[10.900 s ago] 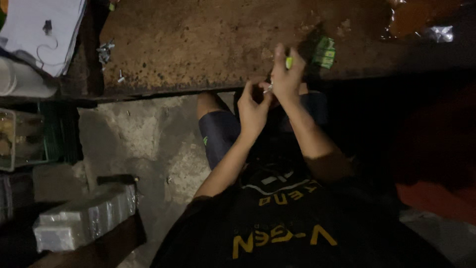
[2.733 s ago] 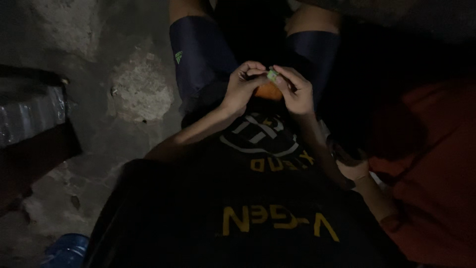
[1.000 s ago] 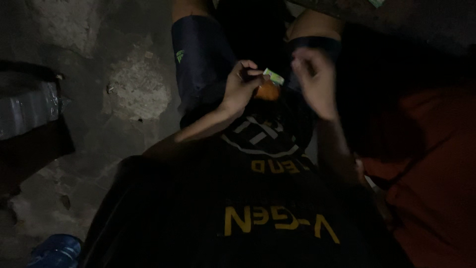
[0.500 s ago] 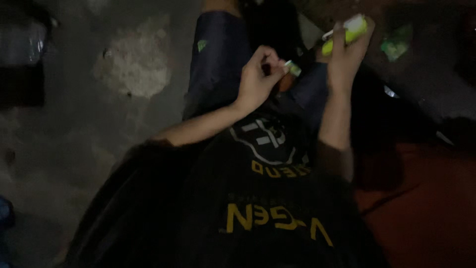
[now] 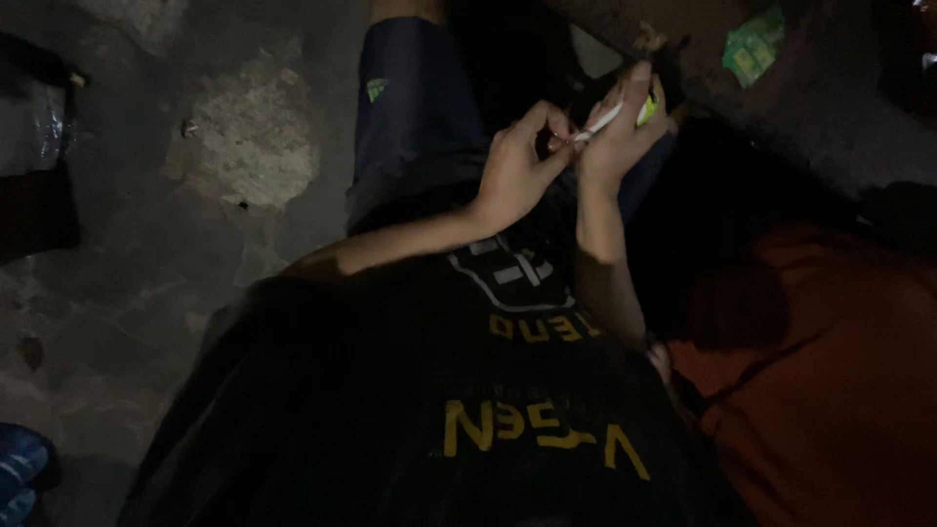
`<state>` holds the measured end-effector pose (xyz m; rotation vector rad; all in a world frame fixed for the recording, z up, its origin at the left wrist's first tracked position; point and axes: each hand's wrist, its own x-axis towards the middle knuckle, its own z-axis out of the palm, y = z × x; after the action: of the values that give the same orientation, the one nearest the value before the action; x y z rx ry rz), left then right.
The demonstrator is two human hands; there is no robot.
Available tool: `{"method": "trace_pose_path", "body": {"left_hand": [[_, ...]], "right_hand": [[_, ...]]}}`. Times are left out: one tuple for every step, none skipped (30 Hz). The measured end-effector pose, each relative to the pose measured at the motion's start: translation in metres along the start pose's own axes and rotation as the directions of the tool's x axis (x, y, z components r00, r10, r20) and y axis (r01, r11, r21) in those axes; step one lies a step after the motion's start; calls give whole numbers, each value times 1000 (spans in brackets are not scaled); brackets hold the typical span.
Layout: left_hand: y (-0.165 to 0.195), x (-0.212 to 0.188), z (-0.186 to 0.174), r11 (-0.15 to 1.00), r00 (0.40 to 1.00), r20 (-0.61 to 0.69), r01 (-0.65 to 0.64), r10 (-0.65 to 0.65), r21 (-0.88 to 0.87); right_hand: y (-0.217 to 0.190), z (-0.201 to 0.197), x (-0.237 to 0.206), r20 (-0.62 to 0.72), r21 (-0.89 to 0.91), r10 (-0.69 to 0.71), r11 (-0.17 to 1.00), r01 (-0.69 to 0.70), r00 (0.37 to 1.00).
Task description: The person sits at a low wooden table and repeatedly packages round, brown buns into clear plastic bags. They insert each bun into a bag, add a small green label, and seal the bag using a handheld yellow stapler. The finished packages are placed on the table.
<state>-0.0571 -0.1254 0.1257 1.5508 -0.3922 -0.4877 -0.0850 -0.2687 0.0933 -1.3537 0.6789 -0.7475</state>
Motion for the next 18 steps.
{"method": "trace_pose_path", "body": {"left_hand": [[-2, 0, 2, 999, 1000, 5, -5, 5, -37], [-4, 1, 1, 998, 1000, 2, -19, 20, -60], [-8, 3, -2, 996, 999, -7, -36, 36, -75], [-11, 7, -4, 998, 997, -55, -52, 49, -39], [-14, 12, -8, 998, 992, -107, -69, 68, -5], [-18, 15, -14, 998, 993, -101, -53, 54, 18], [-22, 17, -21, 998, 994, -99, -38, 42, 42], [-25, 17, -28, 998, 998, -64, 26, -23, 56], [-28, 14, -34, 993, 995, -25, 101, -99, 66], [-31, 10, -40, 984, 986, 8, 169, -169, 49], [-33, 7, -44, 972, 971, 49, 233, -235, 33], [-35, 2, -47, 967, 965, 66, 251, -254, 49], [-35, -3, -49, 961, 958, 82, 269, -274, 66], [-36, -6, -51, 954, 950, 100, 290, -297, 81], [-37, -9, -51, 953, 949, 96, 292, -299, 83], [-38, -9, -52, 952, 948, 96, 296, -303, 84], [-39, -9, -51, 950, 947, 98, 299, -307, 87], [-41, -9, -52, 947, 945, 74, 316, -320, 55]], "right_hand": [[1, -1, 0, -55, 3, 44, 999, -44, 998], [3, 2, 2, -100, 23, 86, 996, -84, 991], [4, 4, 4, -99, -49, 31, 998, -36, 995], [4, 4, 9, -89, -120, -29, 993, 18, 996], [4, 6, 17, -74, -145, -81, 987, 70, 994], [4, 7, 29, -56, -168, -138, 978, 127, 989], [2, 5, 41, 9, -361, -264, 899, 249, 965], [2, 2, 54, 87, -531, -377, 766, 363, 922], [3, 1, 69, 213, -613, -411, 650, 449, 886], [4, -3, 84, 333, -679, -427, 510, 528, 841], [5, -6, 97, 444, -722, -427, 351, 597, 788], [7, -8, 108, 483, -749, -389, 281, 601, 784], [8, -8, 118, 518, -770, -349, 208, 603, 781], [8, -6, 126, 547, -787, -304, 131, 603, 779], [7, -5, 131, 573, -765, -321, 120, 632, 754], [3, -2, 137, 596, -745, -334, 108, 658, 730], [-1, 1, 138, 617, -726, -348, 95, 681, 706], [-5, 6, 137, 603, -711, -411, 112, 694, 684]]}}
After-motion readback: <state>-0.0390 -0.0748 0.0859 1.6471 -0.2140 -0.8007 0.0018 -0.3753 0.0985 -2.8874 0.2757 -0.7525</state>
